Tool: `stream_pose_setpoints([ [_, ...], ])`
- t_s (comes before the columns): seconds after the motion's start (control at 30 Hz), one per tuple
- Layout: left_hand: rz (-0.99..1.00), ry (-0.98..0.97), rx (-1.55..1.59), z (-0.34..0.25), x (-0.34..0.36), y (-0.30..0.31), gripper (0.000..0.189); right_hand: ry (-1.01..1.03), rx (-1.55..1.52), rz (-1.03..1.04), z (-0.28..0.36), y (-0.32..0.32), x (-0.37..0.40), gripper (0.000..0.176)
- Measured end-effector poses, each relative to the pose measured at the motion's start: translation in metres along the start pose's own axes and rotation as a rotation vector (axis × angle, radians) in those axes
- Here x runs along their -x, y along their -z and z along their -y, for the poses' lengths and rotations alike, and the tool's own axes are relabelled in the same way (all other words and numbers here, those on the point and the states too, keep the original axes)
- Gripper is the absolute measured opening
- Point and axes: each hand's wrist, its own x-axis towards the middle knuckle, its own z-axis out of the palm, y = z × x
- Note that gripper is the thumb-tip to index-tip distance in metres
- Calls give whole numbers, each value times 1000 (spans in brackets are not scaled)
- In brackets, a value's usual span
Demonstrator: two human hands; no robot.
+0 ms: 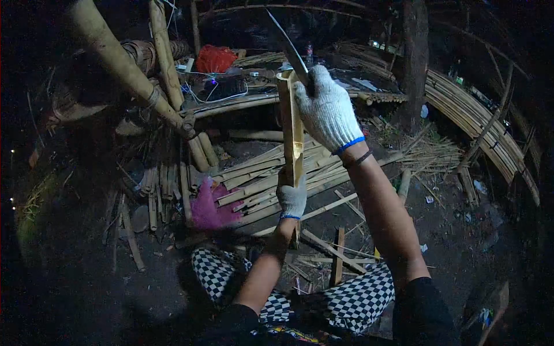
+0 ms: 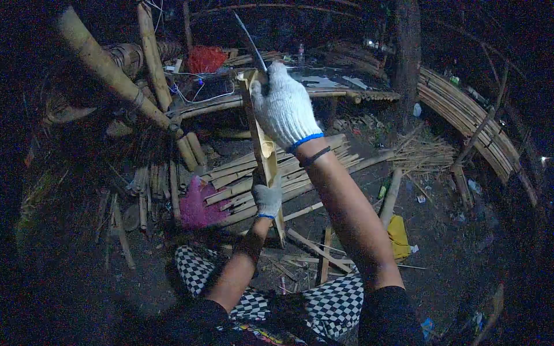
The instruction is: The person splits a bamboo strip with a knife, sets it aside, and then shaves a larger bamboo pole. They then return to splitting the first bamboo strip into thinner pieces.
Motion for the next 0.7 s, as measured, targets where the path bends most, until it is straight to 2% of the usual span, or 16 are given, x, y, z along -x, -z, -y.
stream_pose_setpoints([
  [0.27, 9, -30, -46, 6, -2, -2, 35, 4, 17, 24, 1, -1, -3, 22],
  [0.47, -27, -80, -17, 2, 0, -7, 36, -4, 161, 34, 0, -3, -3, 28],
  [0.7, -13, 4, -32, -10, 11, -1, 34, -50, 123, 90, 4, 14, 0, 27],
])
